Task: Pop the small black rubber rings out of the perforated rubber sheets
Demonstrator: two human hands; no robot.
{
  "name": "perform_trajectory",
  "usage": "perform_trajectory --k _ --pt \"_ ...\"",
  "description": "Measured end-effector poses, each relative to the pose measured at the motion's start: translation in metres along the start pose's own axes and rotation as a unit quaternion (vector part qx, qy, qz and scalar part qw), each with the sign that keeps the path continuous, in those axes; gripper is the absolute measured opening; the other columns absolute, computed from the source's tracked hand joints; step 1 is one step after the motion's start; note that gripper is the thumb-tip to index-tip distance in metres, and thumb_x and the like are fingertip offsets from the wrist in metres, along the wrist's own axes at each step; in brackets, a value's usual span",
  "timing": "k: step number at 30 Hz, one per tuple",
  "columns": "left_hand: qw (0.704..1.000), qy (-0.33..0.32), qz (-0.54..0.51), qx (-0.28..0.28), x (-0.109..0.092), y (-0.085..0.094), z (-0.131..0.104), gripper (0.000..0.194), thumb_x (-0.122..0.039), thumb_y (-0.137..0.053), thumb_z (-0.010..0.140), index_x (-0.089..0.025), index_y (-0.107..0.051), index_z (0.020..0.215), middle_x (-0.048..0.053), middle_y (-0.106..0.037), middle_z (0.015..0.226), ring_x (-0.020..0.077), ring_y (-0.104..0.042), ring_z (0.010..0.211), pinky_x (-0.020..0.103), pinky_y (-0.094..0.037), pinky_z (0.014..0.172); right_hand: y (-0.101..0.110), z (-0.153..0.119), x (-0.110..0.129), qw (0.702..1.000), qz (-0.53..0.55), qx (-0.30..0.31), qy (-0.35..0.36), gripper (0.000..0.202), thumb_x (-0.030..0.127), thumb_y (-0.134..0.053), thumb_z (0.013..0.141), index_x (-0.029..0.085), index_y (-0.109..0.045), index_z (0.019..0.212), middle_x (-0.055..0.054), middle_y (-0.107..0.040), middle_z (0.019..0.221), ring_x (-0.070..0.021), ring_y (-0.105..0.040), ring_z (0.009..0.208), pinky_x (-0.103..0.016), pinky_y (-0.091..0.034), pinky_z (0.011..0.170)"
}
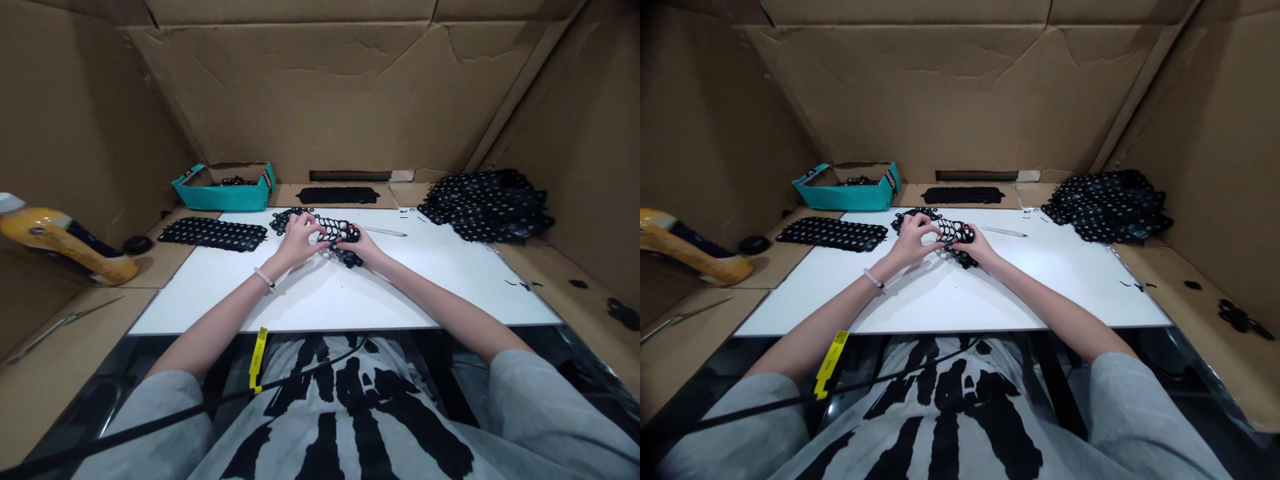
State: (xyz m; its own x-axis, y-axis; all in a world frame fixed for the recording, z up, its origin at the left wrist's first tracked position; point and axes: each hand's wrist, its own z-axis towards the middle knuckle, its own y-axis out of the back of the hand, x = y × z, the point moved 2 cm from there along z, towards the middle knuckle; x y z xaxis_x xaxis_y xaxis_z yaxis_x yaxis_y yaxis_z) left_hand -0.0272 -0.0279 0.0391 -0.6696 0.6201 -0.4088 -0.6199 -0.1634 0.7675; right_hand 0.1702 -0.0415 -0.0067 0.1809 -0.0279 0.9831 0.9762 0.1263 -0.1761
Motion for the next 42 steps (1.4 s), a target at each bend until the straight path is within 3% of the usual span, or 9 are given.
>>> perform_trajectory --k 5,11,15,19,24,29,34,37,42 --pt "0.98 0.106 -0.121 0.115 0.01 -0.015 0.002 0.029 -0.043 -0.075 0.077 -0.021 -0.08 0.094 0.008 -0.075 0.092 0.028 -0.06 0.096 0.037 -0.044 0.087 -0.002 -0.001 0.003 1.0 0.001 0.012 0.013 0.058 0.027 -0.084 0.055 0.026 -0.054 0.105 0.003 -0.069 0.084 -0.0203 -0.067 0.087 -0.039 -0.053 0.092" --pt "0.906 0.253 -0.316 0.126 0.025 -0.024 0.001 0.041 -0.047 -0.084 0.062 -0.016 -0.08 0.088 0.007 -0.076 0.086 0.0188 -0.061 0.072 0.029 -0.042 0.063 0.0 0.0 0.003 0.999 -0.044 0.002 0.021 0.067 0.029 -0.09 0.047 0.024 -0.054 0.104 0.002 -0.068 0.097 -0.0198 -0.065 0.092 -0.038 -0.053 0.092" --pt "0.889 0.319 -0.329 -0.002 0.053 -0.006 0.009 0.04 -0.047 -0.08 0.069 -0.015 -0.08 0.093 0.011 -0.077 0.099 0.0191 -0.062 0.078 0.027 -0.041 0.061 0.003 0.002 0.001 0.999 -0.049 -0.004 0.001 0.07 0.028 -0.09 0.046 0.025 -0.054 0.105 0.002 -0.068 0.097 -0.0193 -0.065 0.089 -0.036 -0.056 0.085" --pt "0.907 0.302 -0.214 -0.2 0.095 0.022 0.017 0.034 -0.042 -0.066 0.082 -0.015 -0.078 0.099 0.012 -0.077 0.108 0.0254 -0.064 0.101 0.033 -0.047 0.085 0.004 0.001 0.0 0.998 -0.047 -0.008 -0.032 0.07 0.03 -0.09 0.048 0.026 -0.053 0.107 0.003 -0.067 0.089 -0.0199 -0.067 0.08 -0.036 -0.057 0.074" --pt "0.948 0.278 0.012 -0.156 0.123 0.023 0.015 0.031 -0.04 -0.063 0.086 -0.02 -0.081 0.101 0.016 -0.07 0.12 0.0393 -0.047 0.121 0.051 -0.033 0.106 0.004 0.001 0.0 0.999 -0.031 -0.015 -0.039 0.073 0.031 -0.091 0.048 0.026 -0.051 0.109 0.002 -0.069 0.089 -0.0204 -0.068 0.079 -0.037 -0.059 0.073" --pt "0.967 0.19 0.041 -0.165 0.089 0.027 0.017 0.038 -0.037 -0.06 0.091 -0.022 -0.075 0.122 0.015 -0.064 0.13 0.0377 -0.046 0.121 0.05 -0.033 0.105 0.005 0.004 -0.005 0.998 -0.036 -0.022 -0.037 0.072 0.038 -0.092 0.052 0.027 -0.051 0.11 0.001 -0.069 0.088 -0.0216 -0.068 0.078 -0.04 -0.06 0.074" --pt "0.993 0.051 -0.078 0.066 0.02 0.007 0.013 0.025 -0.044 -0.075 0.078 -0.023 -0.081 0.09 0.007 -0.077 0.09 0.0283 -0.061 0.097 0.039 -0.043 0.094 0.003 0.004 -0.003 0.996 -0.073 -0.045 0.015 0.069 0.039 -0.091 0.052 0.025 -0.054 0.108 0.001 -0.068 0.097 -0.0204 -0.066 0.092 -0.039 -0.057 0.088" --pt "0.98 0.09 -0.134 0.116 0.004 -0.01 0.005 0.026 -0.043 -0.08 0.072 -0.021 -0.081 0.085 0.007 -0.078 0.088 0.0255 -0.064 0.088 0.034 -0.047 0.082 0.0 0.002 0.001 0.997 -0.06 -0.027 0.025 0.064 0.041 -0.088 0.057 0.025 -0.055 0.109 0.001 -0.069 0.095 -0.02 -0.066 0.092 -0.039 -0.055 0.09" --pt "0.941 0.2 -0.251 0.107 0.023 -0.024 0.002 0.031 -0.046 -0.075 0.074 -0.017 -0.081 0.084 0.007 -0.078 0.085 0.0223 -0.065 0.077 0.03 -0.045 0.068 0.0 0.0 0.007 1.0 -0.029 0.002 -0.002 0.074 0.03 -0.091 0.049 0.025 -0.054 0.113 0.001 -0.071 0.095 -0.0202 -0.068 0.089 -0.039 -0.056 0.091"
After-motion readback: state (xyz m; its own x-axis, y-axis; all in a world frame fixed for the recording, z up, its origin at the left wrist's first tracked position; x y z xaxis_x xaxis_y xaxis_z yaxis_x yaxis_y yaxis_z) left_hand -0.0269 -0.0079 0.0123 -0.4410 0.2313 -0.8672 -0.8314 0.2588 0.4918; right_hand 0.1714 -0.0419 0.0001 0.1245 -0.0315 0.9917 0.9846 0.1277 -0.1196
